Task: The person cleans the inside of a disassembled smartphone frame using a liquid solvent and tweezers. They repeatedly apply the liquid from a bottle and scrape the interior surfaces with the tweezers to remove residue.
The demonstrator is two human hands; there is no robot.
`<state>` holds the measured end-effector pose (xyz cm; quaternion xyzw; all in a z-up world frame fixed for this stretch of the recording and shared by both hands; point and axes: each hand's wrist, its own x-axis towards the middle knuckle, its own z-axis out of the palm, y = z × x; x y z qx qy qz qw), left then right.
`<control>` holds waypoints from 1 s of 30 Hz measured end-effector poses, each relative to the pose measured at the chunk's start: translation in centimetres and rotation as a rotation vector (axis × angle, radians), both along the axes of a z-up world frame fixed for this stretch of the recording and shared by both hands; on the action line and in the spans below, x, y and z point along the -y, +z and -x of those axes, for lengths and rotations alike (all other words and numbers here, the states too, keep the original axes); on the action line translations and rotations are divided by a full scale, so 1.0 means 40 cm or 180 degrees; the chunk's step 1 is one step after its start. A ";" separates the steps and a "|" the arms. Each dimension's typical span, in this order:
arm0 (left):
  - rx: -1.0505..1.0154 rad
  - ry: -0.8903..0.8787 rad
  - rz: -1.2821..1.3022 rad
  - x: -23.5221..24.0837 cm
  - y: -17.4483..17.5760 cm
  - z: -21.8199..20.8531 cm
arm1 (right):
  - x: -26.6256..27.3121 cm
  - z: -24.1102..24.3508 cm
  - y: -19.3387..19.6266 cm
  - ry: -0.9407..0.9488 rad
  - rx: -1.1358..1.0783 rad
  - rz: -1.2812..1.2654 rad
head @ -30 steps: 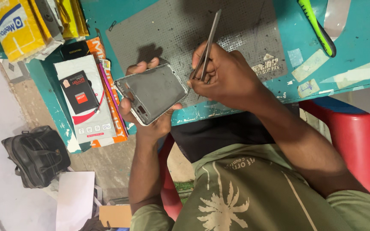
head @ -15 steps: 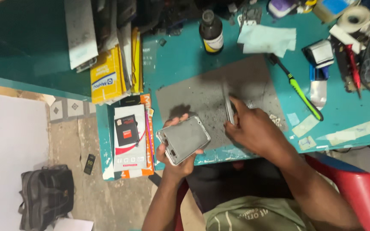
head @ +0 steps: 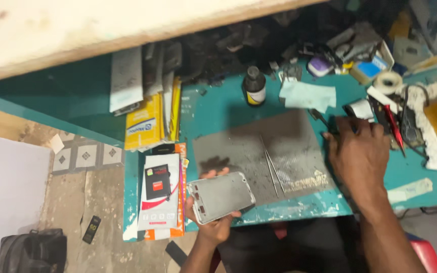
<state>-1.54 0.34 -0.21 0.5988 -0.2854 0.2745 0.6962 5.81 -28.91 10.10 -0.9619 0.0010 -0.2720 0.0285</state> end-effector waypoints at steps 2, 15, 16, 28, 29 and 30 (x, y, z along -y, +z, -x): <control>0.0007 -0.0104 0.0059 0.002 -0.012 -0.001 | 0.023 -0.014 -0.031 0.0085 0.0033 -0.0100; -0.0571 -0.0103 -0.0012 -0.014 0.029 0.023 | -0.008 0.059 -0.008 0.0793 0.0184 -0.1891; -0.0915 -0.0032 -0.0125 -0.013 0.019 0.026 | -0.014 0.081 -0.004 0.1146 0.0213 -0.1785; -0.1255 -0.2943 0.3999 -0.064 0.051 0.056 | -0.177 0.172 -0.021 0.2837 -0.0475 -0.2312; -0.1260 -0.2925 0.3937 -0.063 0.052 0.057 | -0.178 0.173 -0.029 0.2896 -0.0480 -0.2297; -0.1274 -0.2987 0.3986 -0.062 0.052 0.058 | -0.179 0.175 -0.037 0.2954 -0.0485 -0.2282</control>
